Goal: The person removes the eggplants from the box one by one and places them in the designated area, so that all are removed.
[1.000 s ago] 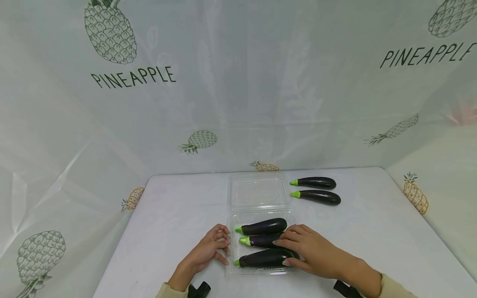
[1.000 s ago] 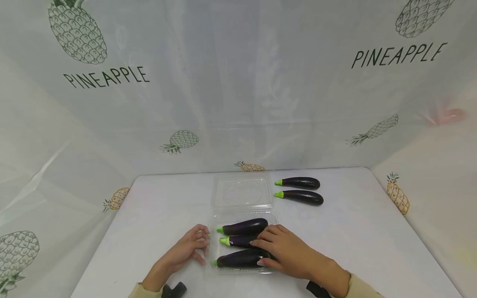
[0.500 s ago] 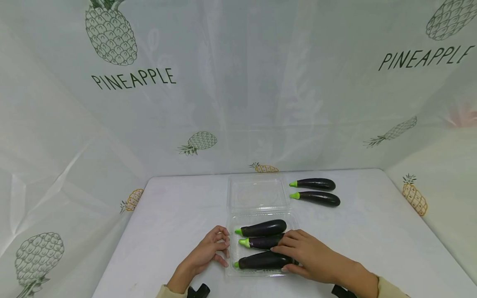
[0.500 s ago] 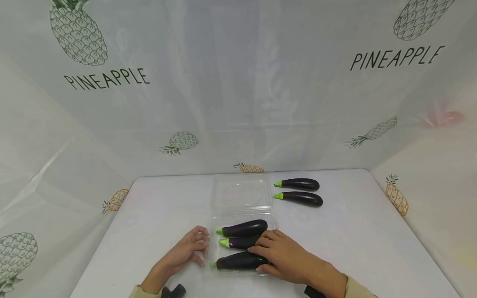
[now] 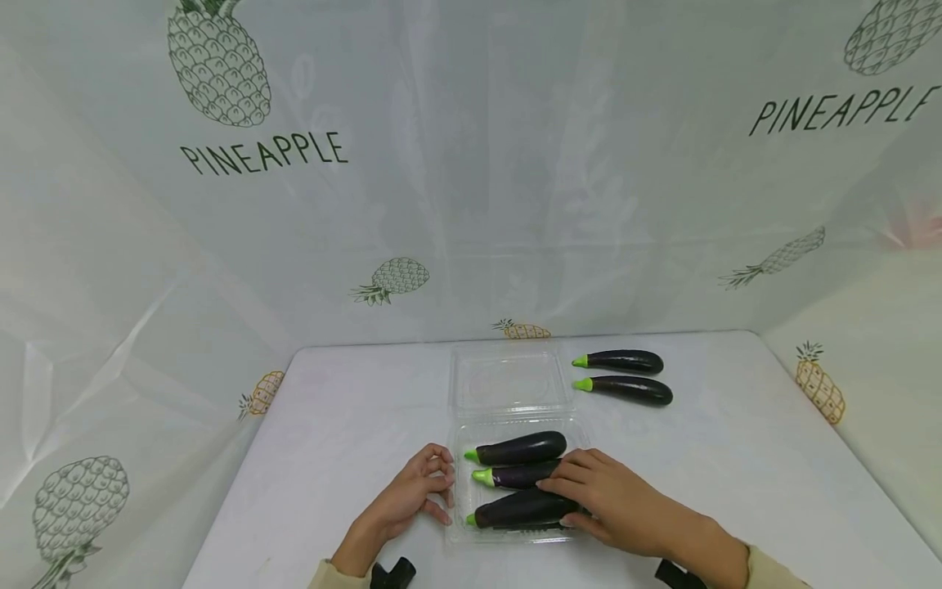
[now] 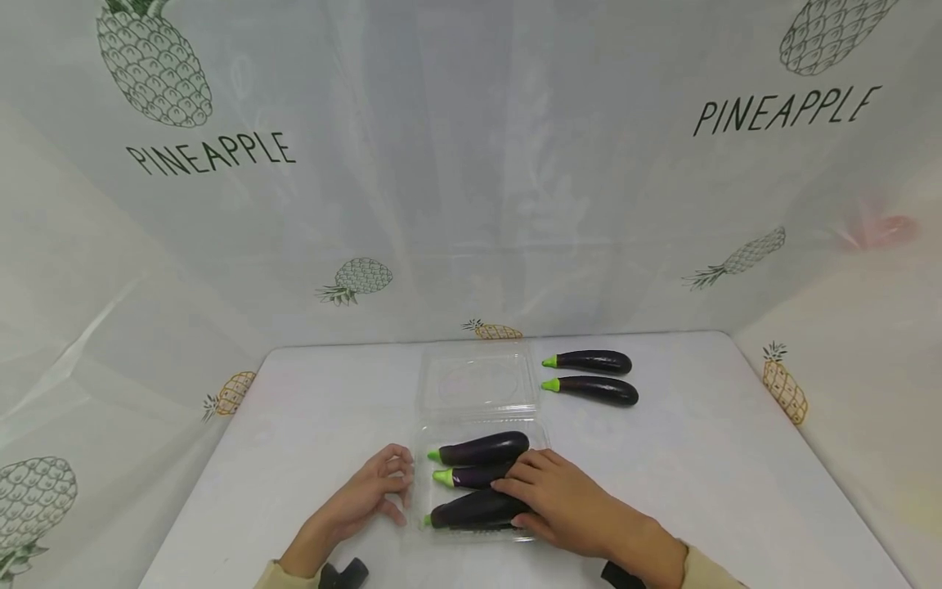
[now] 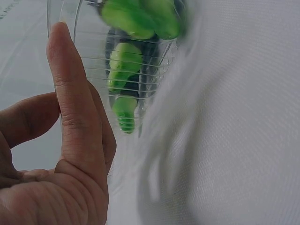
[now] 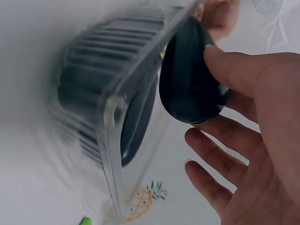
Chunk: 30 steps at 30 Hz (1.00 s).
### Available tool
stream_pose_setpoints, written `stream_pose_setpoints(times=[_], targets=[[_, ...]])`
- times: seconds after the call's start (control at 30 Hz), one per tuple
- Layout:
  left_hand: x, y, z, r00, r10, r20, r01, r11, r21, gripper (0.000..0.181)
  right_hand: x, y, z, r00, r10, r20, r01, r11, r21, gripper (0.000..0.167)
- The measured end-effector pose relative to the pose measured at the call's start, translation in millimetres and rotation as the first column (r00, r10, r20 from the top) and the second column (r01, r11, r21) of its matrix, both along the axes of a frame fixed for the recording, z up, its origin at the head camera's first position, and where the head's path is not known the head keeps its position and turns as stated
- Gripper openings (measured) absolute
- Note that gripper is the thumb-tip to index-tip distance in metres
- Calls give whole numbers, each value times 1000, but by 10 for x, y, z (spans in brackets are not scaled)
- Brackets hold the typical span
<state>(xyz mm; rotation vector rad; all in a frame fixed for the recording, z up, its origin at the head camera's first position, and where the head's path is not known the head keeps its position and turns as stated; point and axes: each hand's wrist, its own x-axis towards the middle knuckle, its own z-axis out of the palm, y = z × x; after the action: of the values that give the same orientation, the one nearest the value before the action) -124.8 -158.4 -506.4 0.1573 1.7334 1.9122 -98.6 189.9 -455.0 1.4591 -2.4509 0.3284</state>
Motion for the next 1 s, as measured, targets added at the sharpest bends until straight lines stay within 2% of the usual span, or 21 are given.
stream_pose_setpoints(times=[0.2, 0.37, 0.5, 0.67, 0.83, 1.0], targets=[[1, -5, 7, 1000, 1, 0, -1, 1000, 4, 27, -32, 122, 69, 997, -78, -6, 77, 995, -67, 49], [4, -1, 17, 1000, 1, 3, -1, 1000, 2, 27, -106, 274, 133, 989, -146, -1, 144, 978, -153, 54], [5, 5, 20, 1000, -1, 6, 1, 1000, 1, 26, -167, 438, 171, 978, -209, -8, 203, 961, -188, 41], [0, 11, 18, 1000, -1, 5, 1, 1000, 7, 24, -226, 669, 214, 952, -307, -12, 299, 934, -198, 42], [-2, 11, 19, 1000, 3, 8, -3, 1000, 6, 24, -267, 887, 214, 917, -398, 6, 391, 898, -204, 62], [1, 10, 19, 1000, 6, 13, -6, 1000, 10, 23, -312, 1099, 164, 898, -439, 20, 431, 873, -226, 64]])
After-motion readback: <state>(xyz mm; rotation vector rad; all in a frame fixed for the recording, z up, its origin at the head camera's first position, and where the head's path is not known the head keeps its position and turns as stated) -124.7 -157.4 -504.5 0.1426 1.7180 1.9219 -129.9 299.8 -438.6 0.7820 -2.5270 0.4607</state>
